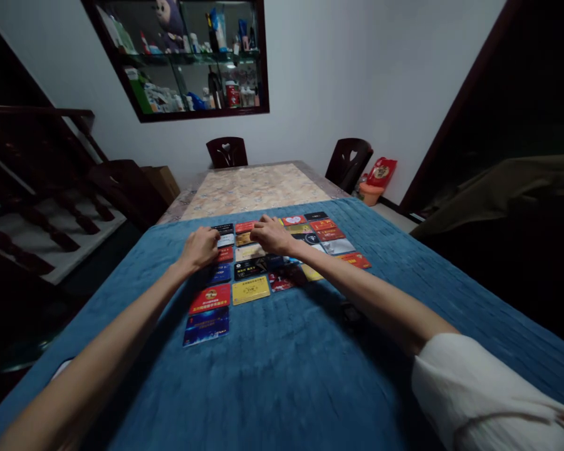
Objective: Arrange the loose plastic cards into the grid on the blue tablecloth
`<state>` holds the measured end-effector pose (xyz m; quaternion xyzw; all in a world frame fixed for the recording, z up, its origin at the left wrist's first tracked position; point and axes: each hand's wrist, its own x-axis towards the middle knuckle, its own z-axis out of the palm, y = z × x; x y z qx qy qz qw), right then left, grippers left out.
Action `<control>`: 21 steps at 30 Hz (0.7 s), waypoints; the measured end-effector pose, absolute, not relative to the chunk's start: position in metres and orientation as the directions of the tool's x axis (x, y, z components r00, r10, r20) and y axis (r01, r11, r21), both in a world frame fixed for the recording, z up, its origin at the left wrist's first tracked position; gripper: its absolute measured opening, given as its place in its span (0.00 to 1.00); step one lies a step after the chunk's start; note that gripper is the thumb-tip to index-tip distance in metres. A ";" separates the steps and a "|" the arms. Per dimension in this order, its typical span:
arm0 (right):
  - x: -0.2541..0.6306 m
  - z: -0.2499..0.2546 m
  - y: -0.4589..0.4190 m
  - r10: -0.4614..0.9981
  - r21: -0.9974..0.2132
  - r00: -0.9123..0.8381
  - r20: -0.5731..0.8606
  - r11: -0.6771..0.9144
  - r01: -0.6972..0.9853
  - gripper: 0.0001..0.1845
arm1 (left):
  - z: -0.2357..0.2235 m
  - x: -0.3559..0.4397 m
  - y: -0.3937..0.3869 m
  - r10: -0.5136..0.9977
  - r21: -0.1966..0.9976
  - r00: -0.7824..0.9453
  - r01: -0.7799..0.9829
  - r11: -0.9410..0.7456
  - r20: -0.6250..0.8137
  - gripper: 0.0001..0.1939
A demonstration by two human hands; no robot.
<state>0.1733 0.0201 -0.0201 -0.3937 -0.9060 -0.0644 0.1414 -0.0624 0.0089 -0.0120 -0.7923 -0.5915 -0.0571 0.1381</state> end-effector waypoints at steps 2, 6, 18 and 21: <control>0.188 -0.022 0.012 0.676 0.013 -0.657 0.333 0.694 0.720 0.15 | -0.014 -0.053 -0.001 0.908 -0.153 0.321 0.945 -0.289 0.268 0.13; 0.217 -0.027 -0.006 0.668 0.011 -0.660 0.343 0.700 0.714 0.14 | -0.017 -0.033 -0.020 0.862 -0.174 0.401 0.915 -0.363 0.310 0.13; 0.307 -0.037 -0.076 0.717 -0.011 -0.605 0.345 0.648 0.762 0.15 | -0.031 0.045 -0.069 0.755 -0.123 0.572 0.815 -0.566 0.321 0.11; 0.329 -0.040 -0.091 0.748 -0.014 -0.558 0.360 0.602 0.798 0.15 | -0.035 0.065 -0.081 0.707 -0.097 0.623 0.769 -0.632 0.335 0.11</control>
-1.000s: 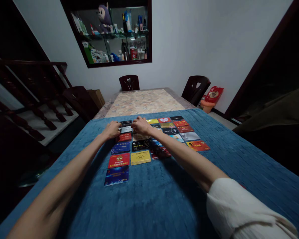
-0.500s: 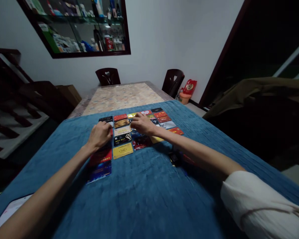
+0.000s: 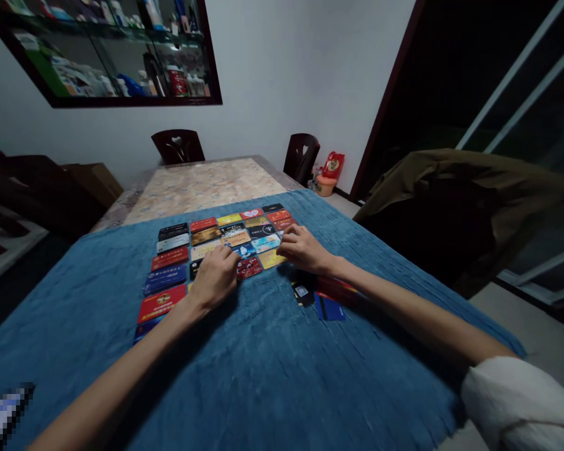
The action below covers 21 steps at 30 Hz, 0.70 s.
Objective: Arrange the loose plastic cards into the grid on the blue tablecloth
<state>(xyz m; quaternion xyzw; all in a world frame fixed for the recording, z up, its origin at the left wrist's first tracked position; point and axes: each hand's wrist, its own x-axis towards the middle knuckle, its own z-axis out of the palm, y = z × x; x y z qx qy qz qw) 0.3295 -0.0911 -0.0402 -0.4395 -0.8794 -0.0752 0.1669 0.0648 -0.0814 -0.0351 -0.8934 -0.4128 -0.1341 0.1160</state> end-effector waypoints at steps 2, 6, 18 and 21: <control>0.344 -0.043 -0.101 0.762 -0.022 -0.535 0.365 0.582 0.813 0.15 | -0.038 0.077 -0.090 0.675 -0.081 0.654 0.736 -0.672 0.342 0.11; 0.369 -0.048 -0.120 0.786 -0.076 -0.509 0.352 0.566 0.821 0.14 | -0.043 0.100 -0.107 0.608 -0.066 0.711 0.667 -0.742 0.353 0.12; 0.403 -0.027 -0.162 0.859 -0.137 -0.502 0.098 0.511 0.848 0.10 | -0.050 0.146 -0.143 0.513 0.001 0.800 0.540 -0.842 0.310 0.10; 0.403 -0.021 -0.168 0.866 -0.124 -0.500 0.017 0.498 0.858 0.14 | -0.052 0.152 -0.150 0.494 0.017 0.809 0.516 -0.856 0.319 0.10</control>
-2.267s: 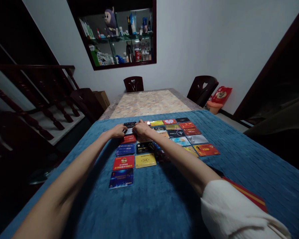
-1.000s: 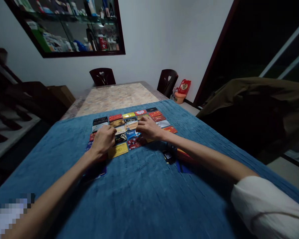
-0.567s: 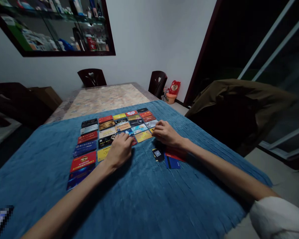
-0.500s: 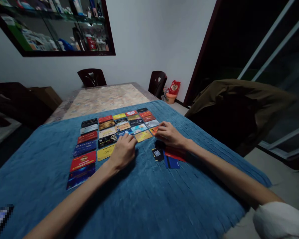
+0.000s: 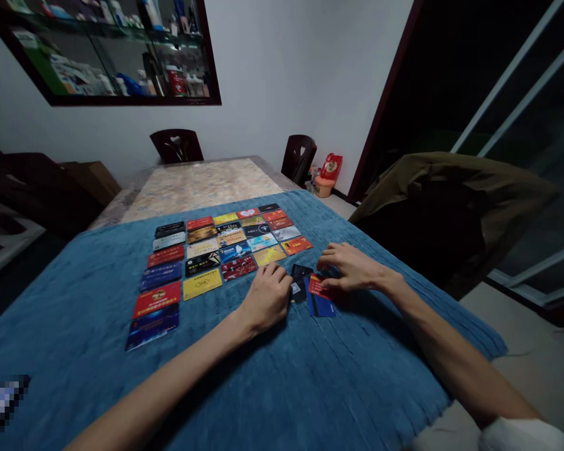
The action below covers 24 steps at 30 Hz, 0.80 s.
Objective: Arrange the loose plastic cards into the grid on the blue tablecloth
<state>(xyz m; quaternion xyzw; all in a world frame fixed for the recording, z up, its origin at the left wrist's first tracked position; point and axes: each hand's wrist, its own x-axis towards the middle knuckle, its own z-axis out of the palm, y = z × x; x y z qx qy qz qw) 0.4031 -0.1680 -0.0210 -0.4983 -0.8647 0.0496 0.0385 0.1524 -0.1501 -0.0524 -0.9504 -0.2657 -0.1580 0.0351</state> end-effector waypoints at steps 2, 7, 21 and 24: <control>0.402 -0.018 -0.172 0.877 -0.112 -0.480 -0.025 0.474 0.873 0.18 | -0.056 0.155 -0.153 0.480 0.026 0.812 0.501 -0.865 0.332 0.09; 0.396 -0.015 -0.178 0.907 -0.081 -0.406 -0.114 0.398 0.914 0.21 | -0.067 0.155 -0.154 0.471 0.070 0.783 0.487 -0.870 0.407 0.08; 0.390 -0.017 -0.185 0.909 -0.080 -0.381 -0.171 0.373 0.924 0.22 | -0.083 0.145 -0.150 0.427 0.123 0.741 0.430 -0.895 0.518 0.08; 0.391 -0.019 -0.186 0.917 -0.071 -0.380 -0.124 0.374 0.925 0.25 | -0.083 0.145 -0.150 0.426 0.140 0.725 0.422 -0.896 0.542 0.08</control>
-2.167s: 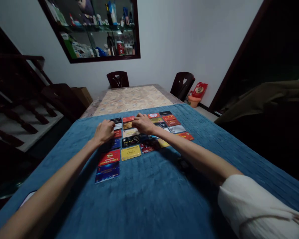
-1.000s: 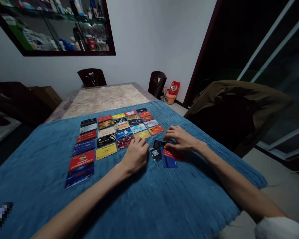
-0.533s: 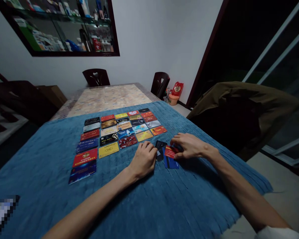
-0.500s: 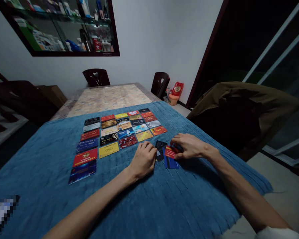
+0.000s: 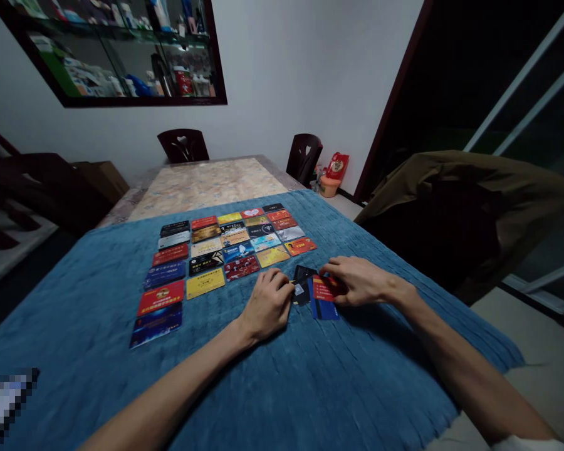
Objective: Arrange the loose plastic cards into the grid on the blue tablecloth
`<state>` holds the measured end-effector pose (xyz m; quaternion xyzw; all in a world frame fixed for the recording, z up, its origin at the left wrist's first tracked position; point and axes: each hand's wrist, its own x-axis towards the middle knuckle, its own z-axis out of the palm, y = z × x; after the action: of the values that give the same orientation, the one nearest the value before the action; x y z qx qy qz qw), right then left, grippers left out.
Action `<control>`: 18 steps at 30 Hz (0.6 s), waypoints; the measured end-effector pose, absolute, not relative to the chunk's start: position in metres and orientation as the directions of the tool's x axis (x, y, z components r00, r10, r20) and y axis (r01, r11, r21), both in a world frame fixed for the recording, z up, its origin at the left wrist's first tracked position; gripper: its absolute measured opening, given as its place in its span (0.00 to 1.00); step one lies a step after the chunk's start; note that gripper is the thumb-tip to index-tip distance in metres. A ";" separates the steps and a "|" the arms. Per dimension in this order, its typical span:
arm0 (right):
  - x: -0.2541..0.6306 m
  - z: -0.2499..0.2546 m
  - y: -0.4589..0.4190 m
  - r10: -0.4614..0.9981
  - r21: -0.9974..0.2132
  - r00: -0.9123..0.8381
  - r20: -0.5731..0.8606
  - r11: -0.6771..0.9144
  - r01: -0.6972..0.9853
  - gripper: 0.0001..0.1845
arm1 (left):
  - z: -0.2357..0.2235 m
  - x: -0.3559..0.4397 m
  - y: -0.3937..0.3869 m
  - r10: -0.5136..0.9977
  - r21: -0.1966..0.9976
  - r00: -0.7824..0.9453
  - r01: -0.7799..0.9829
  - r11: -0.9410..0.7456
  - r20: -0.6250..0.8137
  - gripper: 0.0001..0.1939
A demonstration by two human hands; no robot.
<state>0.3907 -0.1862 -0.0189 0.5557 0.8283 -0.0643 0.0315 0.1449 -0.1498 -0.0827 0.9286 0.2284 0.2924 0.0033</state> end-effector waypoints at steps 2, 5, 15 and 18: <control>0.391 -0.019 -0.186 0.917 -0.076 -0.387 -0.096 0.380 0.922 0.23 | -0.083 0.145 -0.150 0.429 0.157 0.707 0.418 -0.895 0.562 0.09; 0.392 -0.019 -0.184 0.904 -0.147 -0.421 -0.072 0.408 0.901 0.17 | -0.083 0.145 -0.150 0.432 0.180 0.678 0.412 -0.893 0.594 0.12; 0.378 -0.032 -0.176 0.869 -0.420 -0.495 0.026 0.459 0.783 0.12 | -0.074 0.143 -0.156 0.332 0.173 0.721 0.288 -0.942 0.608 0.17; 0.370 -0.037 -0.176 0.853 -0.471 -0.514 0.087 0.490 0.733 0.13 | -0.072 0.142 -0.158 0.306 0.153 0.759 0.267 -0.951 0.574 0.17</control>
<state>0.3700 -0.1763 -0.0366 0.4672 0.8488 -0.1913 -0.1568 0.1422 -0.1578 -0.0718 0.9374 0.1528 0.3113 0.0309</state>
